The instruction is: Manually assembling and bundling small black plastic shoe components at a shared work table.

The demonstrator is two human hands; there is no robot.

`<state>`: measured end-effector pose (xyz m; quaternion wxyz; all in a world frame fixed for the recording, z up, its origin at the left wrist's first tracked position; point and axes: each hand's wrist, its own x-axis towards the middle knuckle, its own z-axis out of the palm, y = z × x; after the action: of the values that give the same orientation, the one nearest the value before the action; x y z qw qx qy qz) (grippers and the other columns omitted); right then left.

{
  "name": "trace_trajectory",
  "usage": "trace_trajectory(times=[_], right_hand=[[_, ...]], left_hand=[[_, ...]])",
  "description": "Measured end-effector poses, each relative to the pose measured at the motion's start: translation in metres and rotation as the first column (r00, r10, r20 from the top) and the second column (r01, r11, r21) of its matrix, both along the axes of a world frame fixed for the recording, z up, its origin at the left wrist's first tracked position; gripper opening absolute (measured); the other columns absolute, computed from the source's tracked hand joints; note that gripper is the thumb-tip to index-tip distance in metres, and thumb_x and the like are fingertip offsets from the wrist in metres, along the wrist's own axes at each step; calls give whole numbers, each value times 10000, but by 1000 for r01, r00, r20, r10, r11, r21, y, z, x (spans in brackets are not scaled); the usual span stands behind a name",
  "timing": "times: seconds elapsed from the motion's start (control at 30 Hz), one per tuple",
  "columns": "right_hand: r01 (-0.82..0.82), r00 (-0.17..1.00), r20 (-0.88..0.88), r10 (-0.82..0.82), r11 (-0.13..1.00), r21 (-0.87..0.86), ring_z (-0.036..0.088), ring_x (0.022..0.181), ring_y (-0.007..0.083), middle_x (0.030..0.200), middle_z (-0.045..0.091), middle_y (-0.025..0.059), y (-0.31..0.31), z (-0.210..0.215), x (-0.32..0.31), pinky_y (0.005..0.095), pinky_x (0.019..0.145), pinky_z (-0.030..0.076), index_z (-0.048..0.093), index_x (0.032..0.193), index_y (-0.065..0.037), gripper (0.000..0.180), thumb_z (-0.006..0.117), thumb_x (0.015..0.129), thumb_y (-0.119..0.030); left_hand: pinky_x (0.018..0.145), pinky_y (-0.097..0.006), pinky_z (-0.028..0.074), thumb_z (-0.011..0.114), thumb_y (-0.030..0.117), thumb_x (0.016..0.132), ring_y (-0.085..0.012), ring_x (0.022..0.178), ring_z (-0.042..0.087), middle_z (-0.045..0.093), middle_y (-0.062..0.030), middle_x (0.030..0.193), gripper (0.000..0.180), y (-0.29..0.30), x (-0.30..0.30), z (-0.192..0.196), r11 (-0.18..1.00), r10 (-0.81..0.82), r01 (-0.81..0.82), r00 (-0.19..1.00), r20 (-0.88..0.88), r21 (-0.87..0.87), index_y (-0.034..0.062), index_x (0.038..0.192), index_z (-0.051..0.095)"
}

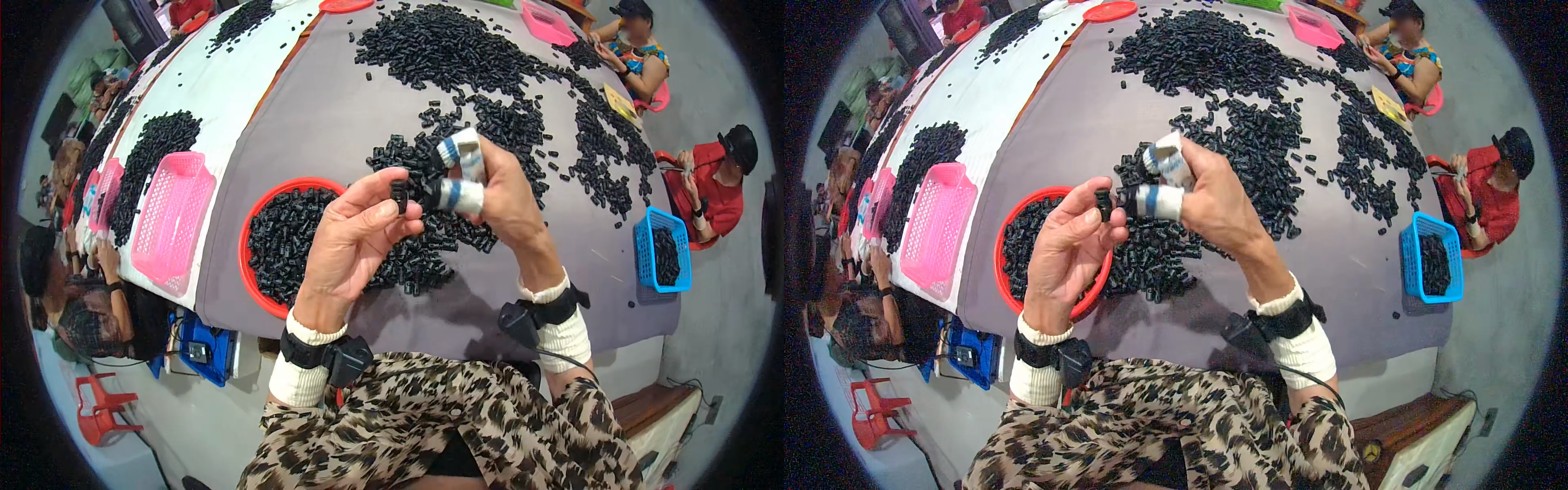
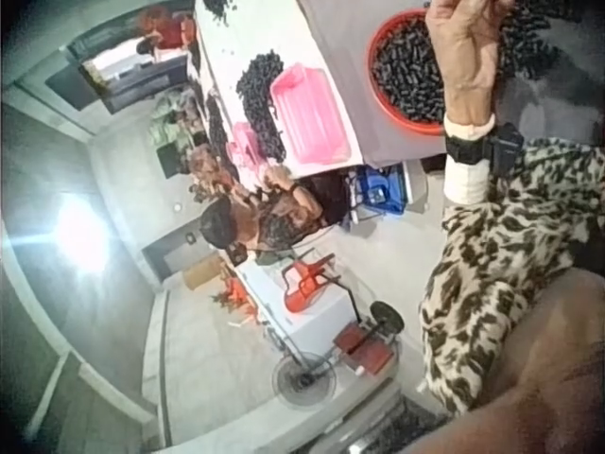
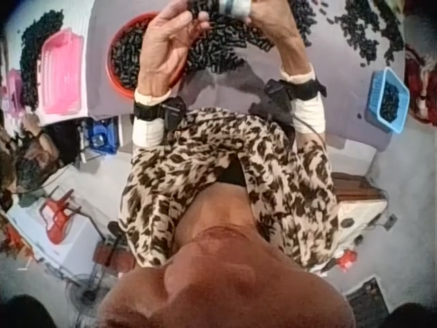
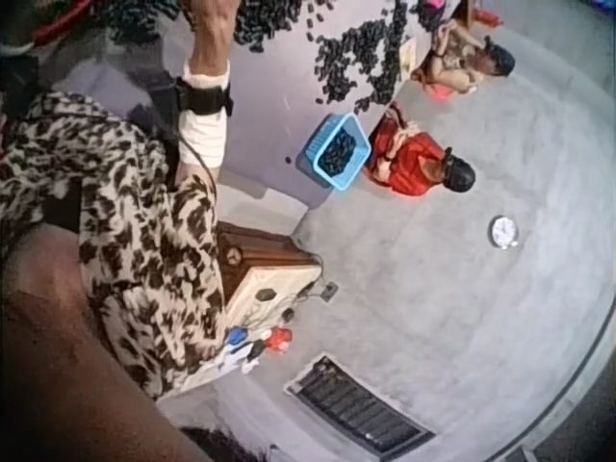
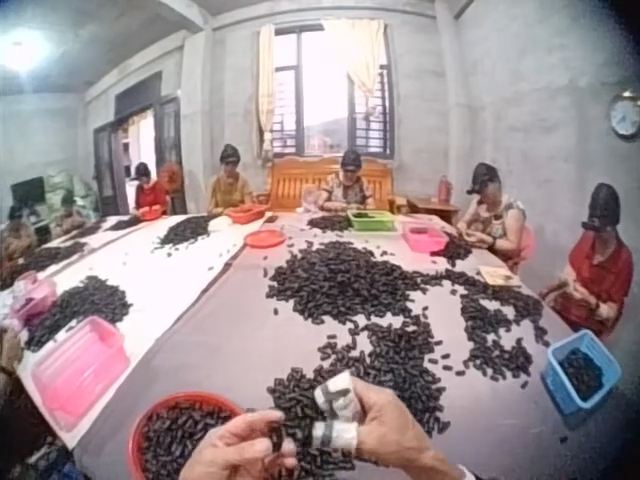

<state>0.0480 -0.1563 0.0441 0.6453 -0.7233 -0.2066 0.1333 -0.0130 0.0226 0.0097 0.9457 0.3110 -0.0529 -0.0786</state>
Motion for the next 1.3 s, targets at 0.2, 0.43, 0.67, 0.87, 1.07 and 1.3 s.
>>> trace_trajectory(times=[0.2,0.43,0.67,0.87,1.07,1.3], right_hand=[[-39,981,188,36,999,12,455,675,37,805,547,-29,4,2,-15,188,593,402,542,1066,-55,472,764,658,-141],[-71,968,238,79,997,-41,474,651,33,776,576,-17,9,-3,-12,194,577,421,543,1099,-51,472,743,676,-109],[-47,945,324,53,999,-24,525,663,37,761,603,2,12,-6,-10,203,608,456,560,1064,-43,399,716,700,-95],[-43,960,276,39,999,10,519,690,31,801,598,-12,8,-14,-8,198,626,457,562,1064,-47,396,726,709,-110],[-102,993,88,84,971,218,503,681,25,792,576,-42,0,-30,-2,180,603,438,569,1061,-70,392,736,711,-125],[-105,993,-21,115,957,271,460,636,20,762,536,-64,0,-27,-7,173,546,392,570,1054,-81,392,741,703,-127]], left_hand=[[776,-308,520,547,18,844,-195,845,621,612,-95,892,269,-4,3,3,998,60,-60,998,-6,17,-14,1109,514],[780,-302,510,571,21,833,-212,851,621,612,-96,894,227,-6,7,-1,995,103,-103,995,-19,9,-10,1054,527],[751,-239,496,580,15,827,-121,810,600,606,-74,926,174,-13,8,5,978,154,-148,987,-34,145,-11,994,539],[734,-239,485,571,34,840,-97,832,581,605,-65,935,195,-9,8,-1,994,90,-90,996,4,68,-20,1026,543],[726,-244,486,564,32,844,-113,809,589,609,-67,924,197,-21,5,6,977,154,-152,988,-3,148,-17,1033,541],[715,-243,489,568,21,838,-117,797,593,606,-63,910,193,-24,7,4,988,114,-109,993,-36,109,3,1027,531]])
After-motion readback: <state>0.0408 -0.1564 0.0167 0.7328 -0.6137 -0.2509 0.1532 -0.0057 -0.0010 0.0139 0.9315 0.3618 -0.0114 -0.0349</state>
